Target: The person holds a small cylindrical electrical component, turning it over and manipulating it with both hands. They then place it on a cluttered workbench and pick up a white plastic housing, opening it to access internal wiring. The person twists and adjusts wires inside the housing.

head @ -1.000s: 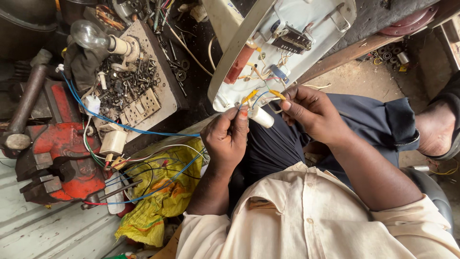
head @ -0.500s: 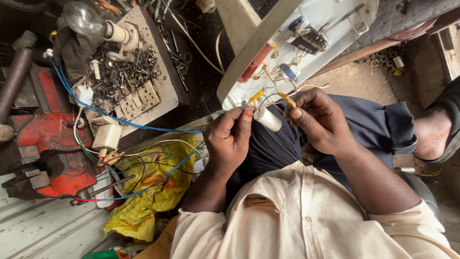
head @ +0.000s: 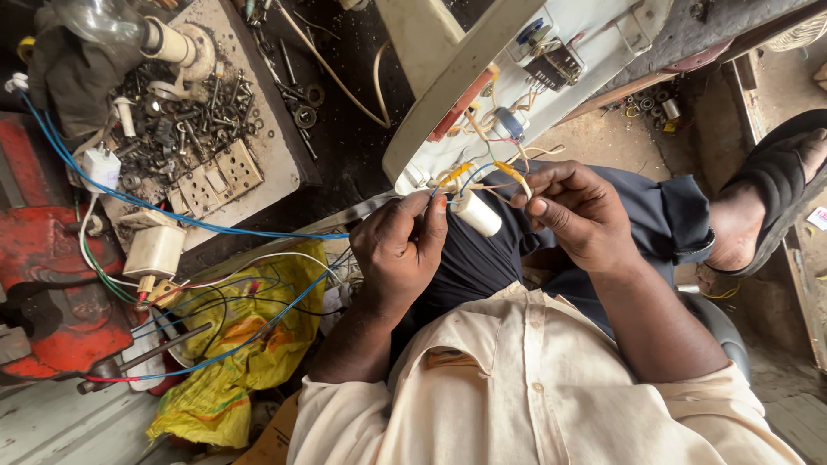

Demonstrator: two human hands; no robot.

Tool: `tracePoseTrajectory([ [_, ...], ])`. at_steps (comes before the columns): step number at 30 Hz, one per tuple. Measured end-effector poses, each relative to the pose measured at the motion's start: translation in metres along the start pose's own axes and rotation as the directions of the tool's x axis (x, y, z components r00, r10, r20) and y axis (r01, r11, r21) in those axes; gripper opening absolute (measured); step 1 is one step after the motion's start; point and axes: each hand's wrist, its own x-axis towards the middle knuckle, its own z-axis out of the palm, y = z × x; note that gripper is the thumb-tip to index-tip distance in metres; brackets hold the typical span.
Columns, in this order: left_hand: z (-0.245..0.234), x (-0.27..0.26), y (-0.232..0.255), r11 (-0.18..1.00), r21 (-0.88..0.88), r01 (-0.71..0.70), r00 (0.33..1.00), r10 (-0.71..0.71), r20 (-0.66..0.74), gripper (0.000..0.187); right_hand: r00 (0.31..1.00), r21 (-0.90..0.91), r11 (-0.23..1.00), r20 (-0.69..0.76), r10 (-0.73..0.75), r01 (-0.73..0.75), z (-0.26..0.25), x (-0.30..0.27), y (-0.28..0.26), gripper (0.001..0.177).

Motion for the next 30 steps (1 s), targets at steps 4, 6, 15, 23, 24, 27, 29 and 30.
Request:
tracePoseTrajectory([
  [4, 0.001, -0.003, -0.003, 1.000, -0.009, -0.006, 1.000, 0.005, -0.002, 0.011, 1.000, 0.010, 1.000, 0.015, -0.021, 0.020, -0.001, -0.001, 0.003, 0.020],
  [6, 0.003, -0.003, -0.004, 1.000, -0.022, -0.008, 1.000, 0.008, -0.004, 0.010, 1.000, -0.015, 1.000, 0.015, -0.021, 0.021, -0.002, -0.002, 0.001, 0.020],
  [15, 0.004, -0.005, -0.004, 1.000, -0.028, -0.001, 1.000, 0.001, 0.014, 0.010, 0.995, -0.150, 0.988, 0.100, -0.018, 0.033, 0.015, -0.012, -0.014, 0.021],
  [23, 0.002, -0.004, -0.004, 0.999, -0.032, 0.005, 1.000, -0.004, 0.023, 0.010, 0.880, -0.490, 0.778, 0.447, -0.163, 0.393, 0.035, -0.017, -0.023, 0.040],
  [24, 0.002, -0.004, -0.003, 1.000, -0.023, 0.016, 0.999, -0.016, 0.028, 0.010, 0.847, -0.506, 0.733, 0.500, -0.182, 0.456, 0.037, -0.018, -0.024, 0.037],
  [27, 0.003, -0.004, 0.000, 0.998, -0.010, 0.055, 0.996, -0.055, 0.067, 0.014, 0.859, -0.535, 0.746, 0.504, -0.096, 0.397, 0.042, -0.022, -0.025, 0.037],
  [29, 0.004, -0.004, 0.001, 0.996, -0.025, 0.087, 0.988, -0.083, 0.128, 0.024, 0.838, -0.533, 0.713, 0.527, -0.141, 0.455, 0.042, -0.022, -0.025, 0.037],
  [30, 0.005, -0.005, 0.003, 0.993, -0.048, 0.109, 0.983, -0.100, 0.153, 0.028, 0.828, -0.532, 0.696, 0.537, -0.162, 0.482, 0.042, -0.023, -0.026, 0.037],
])
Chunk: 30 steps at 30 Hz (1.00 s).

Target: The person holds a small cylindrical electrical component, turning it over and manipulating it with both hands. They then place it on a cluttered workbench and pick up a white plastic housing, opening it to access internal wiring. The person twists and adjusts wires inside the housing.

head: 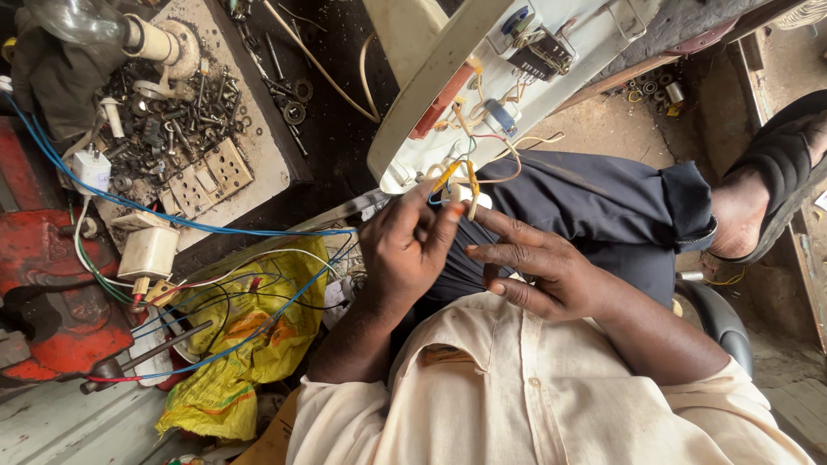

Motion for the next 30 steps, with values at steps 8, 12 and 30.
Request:
tracePoseTrajectory([
  [8, 0.002, -0.003, 0.001, 0.994, -0.096, 0.044, 0.998, -0.039, 0.044, 0.037, 1.000, 0.193, 0.981, 0.024, 0.000, -0.005, -0.003, -0.003, -0.001, 0.037],
  [12, 0.000, -0.001, 0.003, 0.996, -0.085, 0.028, 0.999, -0.026, 0.021, 0.035, 1.000, 0.219, 0.976, 0.030, 0.000, -0.006, -0.003, -0.003, -0.002, 0.039],
  [30, -0.006, 0.022, 0.024, 0.992, -0.122, 0.016, 0.997, -0.006, 0.081, 0.021, 0.878, -0.201, 0.976, -0.478, -0.023, -0.084, -0.013, 0.005, 0.006, 0.013],
])
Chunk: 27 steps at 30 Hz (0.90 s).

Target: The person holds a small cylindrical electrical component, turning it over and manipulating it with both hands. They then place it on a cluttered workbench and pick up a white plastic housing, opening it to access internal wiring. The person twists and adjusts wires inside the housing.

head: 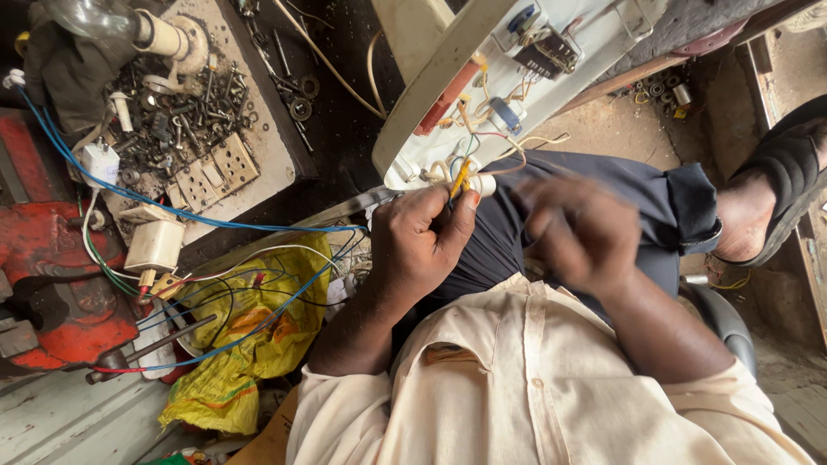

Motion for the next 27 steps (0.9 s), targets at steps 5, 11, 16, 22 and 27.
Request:
tracePoseTrajectory([
  [5, 0.002, 0.002, 0.000, 1.000, 0.004, 0.028, 0.999, -0.028, 0.015, 0.027, 0.937, 0.468, 0.830, -0.009, 0.348, -0.304, 0.005, 0.016, 0.013, 0.029],
  [11, 0.000, -0.004, -0.007, 0.991, -0.115, 0.072, 0.997, -0.067, 0.046, 0.023, 0.836, 0.550, 0.645, 0.216, 0.504, -0.531, 0.007, 0.023, 0.027, 0.026],
  [16, -0.003, -0.009, -0.011, 0.964, 0.245, -0.107, 0.987, 0.133, -0.091, 0.015, 0.815, 0.690, 0.485, 0.276, 0.509, -0.536, 0.004, 0.017, 0.036, 0.019],
  [22, -0.005, -0.013, -0.019, 0.906, 0.413, -0.088, 0.982, 0.148, -0.114, 0.015, 0.841, 0.716, 0.479, 0.291, 0.455, -0.507, 0.004, 0.021, 0.036, 0.019],
  [27, 0.000, -0.017, -0.027, 0.891, 0.425, -0.161, 0.953, 0.252, -0.169, 0.023, 0.809, 0.452, 0.674, 0.261, 0.526, -0.584, 0.012, 0.024, 0.029, 0.021],
])
